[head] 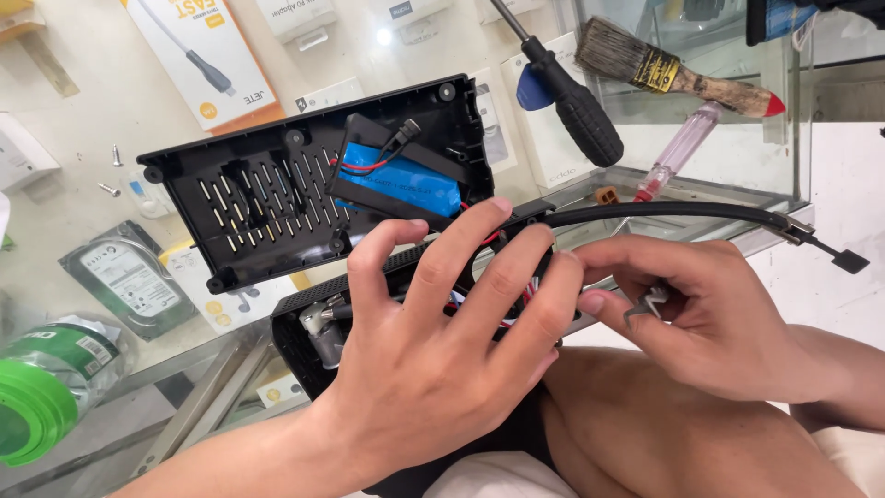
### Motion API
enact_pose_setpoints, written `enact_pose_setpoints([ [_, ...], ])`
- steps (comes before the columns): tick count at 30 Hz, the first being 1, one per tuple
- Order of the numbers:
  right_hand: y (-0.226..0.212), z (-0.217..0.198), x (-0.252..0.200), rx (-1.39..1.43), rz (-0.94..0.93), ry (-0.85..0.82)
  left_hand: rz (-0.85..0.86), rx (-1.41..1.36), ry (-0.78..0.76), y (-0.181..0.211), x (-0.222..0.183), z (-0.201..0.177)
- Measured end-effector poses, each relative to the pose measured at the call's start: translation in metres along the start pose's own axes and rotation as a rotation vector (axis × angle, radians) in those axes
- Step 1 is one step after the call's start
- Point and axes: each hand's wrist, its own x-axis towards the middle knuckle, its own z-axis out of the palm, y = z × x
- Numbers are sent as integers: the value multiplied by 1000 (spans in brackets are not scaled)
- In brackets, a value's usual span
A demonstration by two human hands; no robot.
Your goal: Repairing an electronic device by manipulating internal wires and a circuit board using tweezers and a screwdriver
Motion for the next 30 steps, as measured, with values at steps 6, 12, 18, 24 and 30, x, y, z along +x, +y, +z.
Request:
enact_pose_setpoints([
  [6,6,2,2,166,74,-33,-6,49,18,-3,-2,-6],
  [12,0,4,6,261,83,-61,12,37,1,-11,-6,-7],
  [18,3,5,7,192,126,-64,10,9,3,-16,-11,-3],
  [24,6,7,5,142,132,-23,8,3,35,-17,-12,-1],
  [30,6,5,5,196,107,-38,-5,-18,24,-17,-10,-2],
])
